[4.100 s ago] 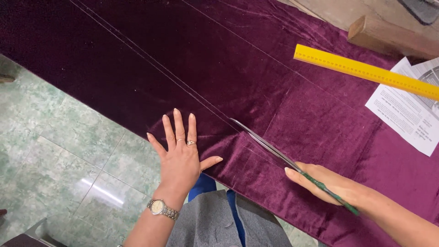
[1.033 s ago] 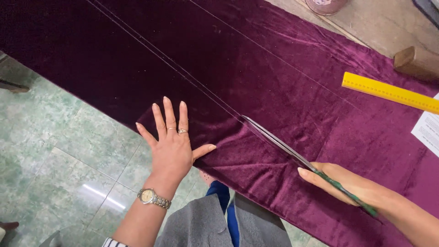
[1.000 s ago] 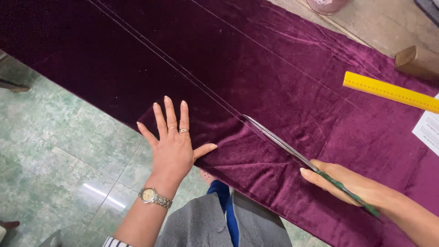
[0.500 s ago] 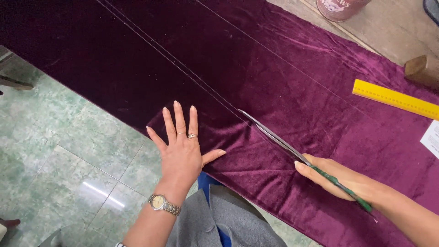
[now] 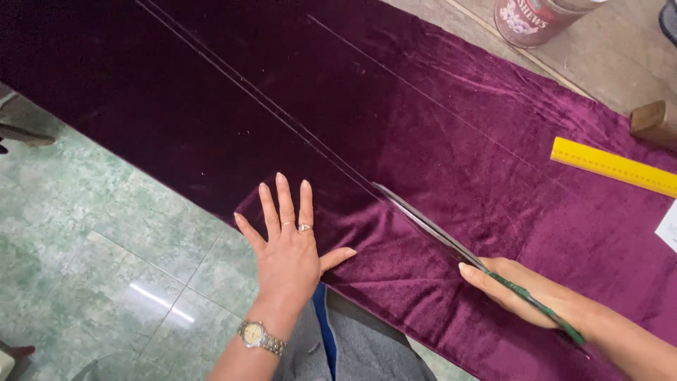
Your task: Cutting a large piece of purple velvet fabric along a marked line using tailor scissors and preparing it for sewing.
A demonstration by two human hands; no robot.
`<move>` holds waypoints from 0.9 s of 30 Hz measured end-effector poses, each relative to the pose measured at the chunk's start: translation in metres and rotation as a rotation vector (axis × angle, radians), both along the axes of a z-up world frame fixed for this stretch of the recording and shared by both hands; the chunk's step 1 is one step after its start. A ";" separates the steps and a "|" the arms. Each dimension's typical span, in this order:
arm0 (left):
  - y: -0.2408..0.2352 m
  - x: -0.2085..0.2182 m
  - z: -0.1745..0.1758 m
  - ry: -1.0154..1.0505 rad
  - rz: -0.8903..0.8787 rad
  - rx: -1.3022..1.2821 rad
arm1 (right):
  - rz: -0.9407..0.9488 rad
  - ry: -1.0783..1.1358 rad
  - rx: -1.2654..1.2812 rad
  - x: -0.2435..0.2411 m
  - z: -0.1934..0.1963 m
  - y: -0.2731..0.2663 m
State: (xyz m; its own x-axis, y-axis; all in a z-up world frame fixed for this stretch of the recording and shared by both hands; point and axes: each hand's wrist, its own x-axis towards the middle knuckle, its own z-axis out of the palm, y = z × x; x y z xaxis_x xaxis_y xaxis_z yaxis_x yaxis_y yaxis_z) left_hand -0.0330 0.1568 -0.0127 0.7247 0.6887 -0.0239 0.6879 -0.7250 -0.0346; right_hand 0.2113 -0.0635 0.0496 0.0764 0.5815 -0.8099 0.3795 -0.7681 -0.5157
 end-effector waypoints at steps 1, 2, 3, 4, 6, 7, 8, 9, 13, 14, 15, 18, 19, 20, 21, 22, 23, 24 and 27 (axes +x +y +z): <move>0.002 0.001 0.000 -0.003 -0.003 0.005 | -0.003 -0.003 0.005 -0.001 -0.001 0.000; 0.003 0.001 0.000 0.009 -0.005 0.024 | -0.057 0.017 -0.002 -0.001 -0.003 0.000; 0.000 0.000 0.001 0.024 -0.004 0.034 | -0.109 0.039 -0.019 -0.003 -0.003 -0.003; -0.001 0.000 0.001 0.024 -0.005 0.029 | -0.110 0.039 -0.025 -0.002 -0.001 -0.004; 0.000 0.000 0.000 -0.001 0.004 0.003 | 0.019 0.031 0.020 0.002 0.000 -0.002; 0.001 0.000 0.000 -0.001 0.004 0.004 | 0.019 0.031 0.021 0.002 0.005 0.004; 0.001 0.000 0.000 -0.006 0.002 0.003 | 0.038 0.033 0.016 0.001 0.009 0.010; 0.001 0.000 0.001 -0.011 0.000 0.001 | 0.056 0.036 0.009 0.000 0.014 0.015; 0.000 0.001 0.002 0.023 0.000 0.036 | 0.055 -0.006 0.015 -0.004 0.004 0.028; 0.001 0.001 0.003 0.022 -0.001 0.041 | 0.050 -0.021 0.086 -0.004 -0.003 0.028; 0.001 0.001 0.003 0.020 -0.001 0.046 | 0.046 -0.038 0.157 -0.003 -0.009 0.028; 0.000 0.001 0.001 0.019 0.005 0.025 | 0.064 -0.059 -0.031 -0.008 0.005 0.047; 0.000 0.001 0.002 0.019 0.007 0.026 | 0.065 -0.059 -0.030 -0.008 0.006 0.049; 0.001 0.000 0.002 0.014 0.005 0.026 | 0.064 -0.047 -0.026 -0.008 0.008 0.051; 0.000 0.000 0.003 0.010 0.003 0.023 | 0.061 -0.035 -0.023 -0.009 0.009 0.052; 0.000 0.001 0.002 0.010 0.003 0.022 | 0.061 -0.035 -0.025 -0.008 0.006 0.049; 0.000 0.001 0.002 0.009 0.005 0.025 | 0.059 -0.043 -0.037 -0.008 0.002 0.046; 0.000 0.001 0.002 0.009 0.006 0.028 | 0.057 -0.051 -0.050 -0.007 -0.002 0.043; 0.001 0.001 0.002 0.011 0.006 0.033 | -0.016 -0.030 0.014 -0.009 -0.005 0.036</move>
State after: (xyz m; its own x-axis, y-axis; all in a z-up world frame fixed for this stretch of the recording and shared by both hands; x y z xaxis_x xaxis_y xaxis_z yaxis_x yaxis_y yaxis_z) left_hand -0.0319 0.1578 -0.0105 0.7202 0.6937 -0.0090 0.6918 -0.7191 -0.0663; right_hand 0.2023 -0.0277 0.0444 0.1096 0.5916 -0.7988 0.3828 -0.7667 -0.5153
